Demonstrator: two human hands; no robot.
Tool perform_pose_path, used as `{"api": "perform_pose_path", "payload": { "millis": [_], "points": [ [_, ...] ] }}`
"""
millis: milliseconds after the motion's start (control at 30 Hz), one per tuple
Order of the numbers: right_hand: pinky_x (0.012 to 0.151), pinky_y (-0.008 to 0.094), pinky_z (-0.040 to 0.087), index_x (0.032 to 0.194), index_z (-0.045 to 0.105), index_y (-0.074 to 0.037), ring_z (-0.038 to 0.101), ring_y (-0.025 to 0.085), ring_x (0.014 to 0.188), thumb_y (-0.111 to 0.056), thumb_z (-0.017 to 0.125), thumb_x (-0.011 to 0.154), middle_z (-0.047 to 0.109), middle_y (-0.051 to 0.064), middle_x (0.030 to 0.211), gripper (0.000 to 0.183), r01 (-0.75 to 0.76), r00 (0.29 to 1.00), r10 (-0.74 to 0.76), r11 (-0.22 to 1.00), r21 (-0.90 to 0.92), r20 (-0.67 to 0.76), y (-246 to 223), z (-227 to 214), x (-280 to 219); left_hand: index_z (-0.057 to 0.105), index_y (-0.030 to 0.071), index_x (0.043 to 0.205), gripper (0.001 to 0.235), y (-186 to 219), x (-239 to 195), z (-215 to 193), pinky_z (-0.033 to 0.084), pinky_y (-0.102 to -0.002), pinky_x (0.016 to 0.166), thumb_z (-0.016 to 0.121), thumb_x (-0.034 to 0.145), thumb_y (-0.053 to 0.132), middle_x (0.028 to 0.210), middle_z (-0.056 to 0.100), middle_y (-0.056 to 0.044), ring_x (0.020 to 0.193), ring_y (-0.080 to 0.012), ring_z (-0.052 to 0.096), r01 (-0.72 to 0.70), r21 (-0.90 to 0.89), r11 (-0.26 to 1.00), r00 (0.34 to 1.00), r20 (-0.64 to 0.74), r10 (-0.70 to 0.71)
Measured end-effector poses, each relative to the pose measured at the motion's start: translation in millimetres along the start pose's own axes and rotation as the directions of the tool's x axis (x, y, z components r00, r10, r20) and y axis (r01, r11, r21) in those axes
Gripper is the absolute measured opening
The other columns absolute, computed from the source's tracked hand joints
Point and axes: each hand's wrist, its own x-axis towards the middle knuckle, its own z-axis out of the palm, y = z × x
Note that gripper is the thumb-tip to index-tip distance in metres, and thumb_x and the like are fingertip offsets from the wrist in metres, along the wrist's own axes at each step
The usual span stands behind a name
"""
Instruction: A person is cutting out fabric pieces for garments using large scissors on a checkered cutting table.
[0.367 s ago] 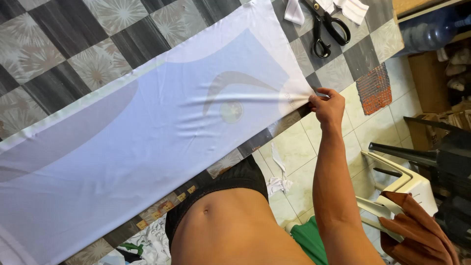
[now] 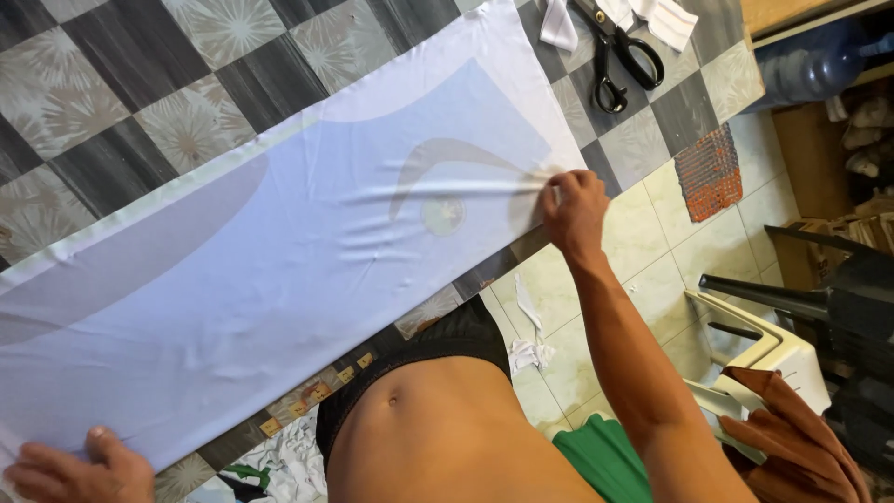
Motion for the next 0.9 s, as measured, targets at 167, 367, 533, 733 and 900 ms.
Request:
{"api": "perform_pose_path", "payload": {
  "millis": [167,367,533,733,900],
  "points": [
    [0.094,0.057,0.051,0.138,0.078,-0.013,0.062,0.042,0.128,-0.019,0.085,0.105,0.066,0.018,0.14,0.034,0.173,0.985,-0.173,0.985,-0.019,-0.025,-7,-5,7,0.055,-0.041,0.178,0.101,3,-4,8,0.02,-0.076,0.121,0.035,0.147,0.053,0.17,0.044,-0.066,0.148,-0.0823,0.044,-0.016,0.059,0.998,0.998,0.057,0.013],
    [0.108,0.062,0.052,0.145,0.068,-0.009,0.059,0.047,0.125,-0.022,0.079,0.111,0.058,0.023,0.146,0.037,0.239,0.968,-0.234,0.969,0.056,-0.091,-32,-1,37,0.034,-0.022,0.188,0.12,24,13,-1,0.01,-0.079,0.128,0.02,0.125,0.079,0.181,0.015,-0.047,0.166,-0.0687,0.016,0.304,-0.039,0.952,0.928,0.238,-0.286],
    [0.117,0.058,0.043,0.136,0.071,-0.005,0.057,0.047,0.131,-0.019,0.083,0.109,0.059,0.025,0.143,0.033,0.286,0.948,-0.262,0.95,0.128,-0.181,-50,6,62,0.041,-0.02,0.186,0.093,4,9,15,0.016,-0.087,0.121,0.053,0.127,0.05,0.183,0.015,-0.043,0.164,-0.0684,0.018,0.337,-0.068,0.939,0.923,0.222,-0.315],
    [0.114,0.07,0.045,0.16,0.056,0.004,0.053,0.059,0.134,-0.039,0.068,0.12,0.045,0.034,0.162,0.06,0.46,0.887,-0.447,0.878,0.136,-0.116,-93,6,97,0.021,0.007,0.188,0.096,41,33,-28,0.006,-0.074,0.135,0.036,0.115,0.067,0.19,0.004,-0.028,0.173,-0.0545,0.005,0.521,-0.033,0.853,0.779,0.425,-0.46],
    [0.129,0.076,0.033,0.171,0.051,0.002,0.037,0.066,0.156,-0.045,0.068,0.122,0.035,0.043,0.173,0.07,0.488,0.873,-0.484,0.865,0.118,-0.06,-84,45,167,0.03,0.004,0.186,0.093,27,45,1,0.01,-0.076,0.133,0.042,0.116,0.063,0.188,0.012,-0.031,0.172,-0.0535,0.012,0.487,-0.098,0.868,0.846,0.299,-0.441]
  ]
}}
